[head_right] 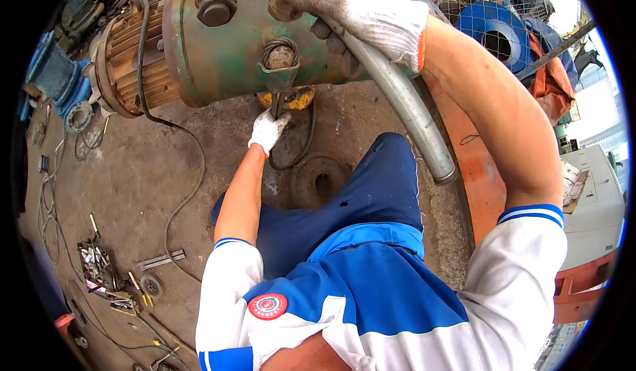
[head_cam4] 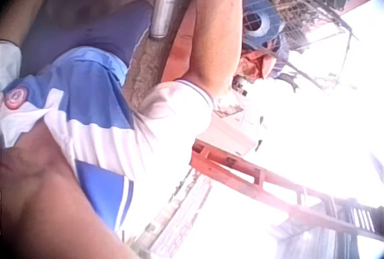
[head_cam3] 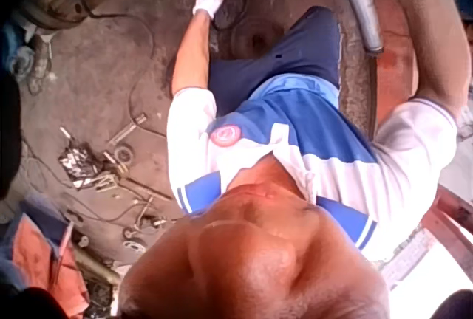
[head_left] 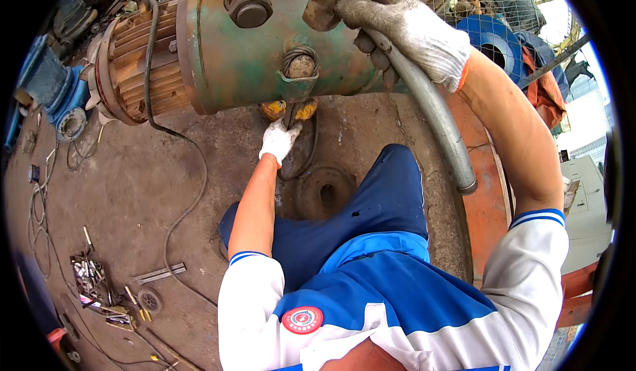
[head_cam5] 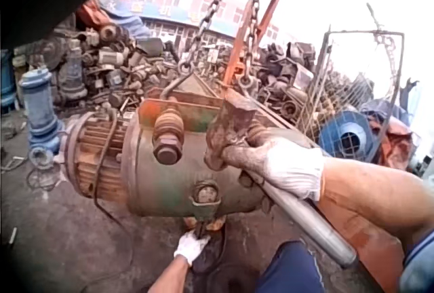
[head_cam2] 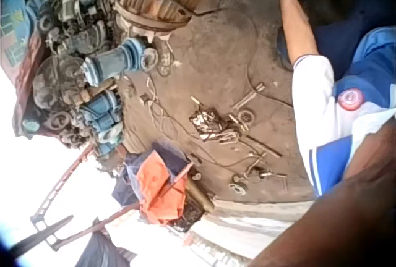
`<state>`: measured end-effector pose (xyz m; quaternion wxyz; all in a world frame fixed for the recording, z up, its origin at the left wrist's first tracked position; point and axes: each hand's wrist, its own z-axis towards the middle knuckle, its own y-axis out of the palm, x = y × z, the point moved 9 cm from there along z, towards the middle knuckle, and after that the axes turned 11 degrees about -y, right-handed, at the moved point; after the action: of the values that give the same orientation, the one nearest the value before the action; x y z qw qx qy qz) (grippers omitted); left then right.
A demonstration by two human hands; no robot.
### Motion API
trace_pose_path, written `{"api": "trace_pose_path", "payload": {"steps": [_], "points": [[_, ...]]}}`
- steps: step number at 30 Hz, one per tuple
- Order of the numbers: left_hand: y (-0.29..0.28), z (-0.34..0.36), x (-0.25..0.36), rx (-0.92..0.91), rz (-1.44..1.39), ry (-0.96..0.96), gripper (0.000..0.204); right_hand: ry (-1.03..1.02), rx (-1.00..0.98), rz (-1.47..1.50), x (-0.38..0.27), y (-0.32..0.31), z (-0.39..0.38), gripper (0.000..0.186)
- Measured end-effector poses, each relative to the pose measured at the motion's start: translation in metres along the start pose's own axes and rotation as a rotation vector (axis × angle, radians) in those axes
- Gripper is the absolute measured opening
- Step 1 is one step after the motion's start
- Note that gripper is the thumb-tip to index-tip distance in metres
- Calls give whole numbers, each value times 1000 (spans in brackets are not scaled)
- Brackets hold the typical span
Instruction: The person works on a large green electric motor in a scrapyard, using a chain hoist to lift and position it. They then use a metal bar to pry and adjust components on the motor's underside while kneeling, and later handle a small metal shackle and a green bottle, applying liquid to the shackle.
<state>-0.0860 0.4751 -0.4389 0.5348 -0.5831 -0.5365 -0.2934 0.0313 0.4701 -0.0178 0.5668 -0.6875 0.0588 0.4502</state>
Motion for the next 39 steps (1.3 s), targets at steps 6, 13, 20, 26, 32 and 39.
{"api": "trace_pose_path", "payload": {"steps": [6,13,20,26,32,39], "points": [[-3,8,-3,20,38,6,45,-320,300,1,-117,-47,-10,41],[-9,12,-14,25,87,59,51,-11,-133,-169,-48,11,41,48],[-8,26,-31,55,147,51,48,235,-362,-191,17,75,45,52],[-15,16,-21,55,141,31,50,12,-106,-72,-26,5,45,46],[-2,26,-22,51,139,53,52,-188,61,77,-39,-1,54,47],[-5,24,-41,49,80,41,50,-23,-90,-1,-27,39,41,42]]}}
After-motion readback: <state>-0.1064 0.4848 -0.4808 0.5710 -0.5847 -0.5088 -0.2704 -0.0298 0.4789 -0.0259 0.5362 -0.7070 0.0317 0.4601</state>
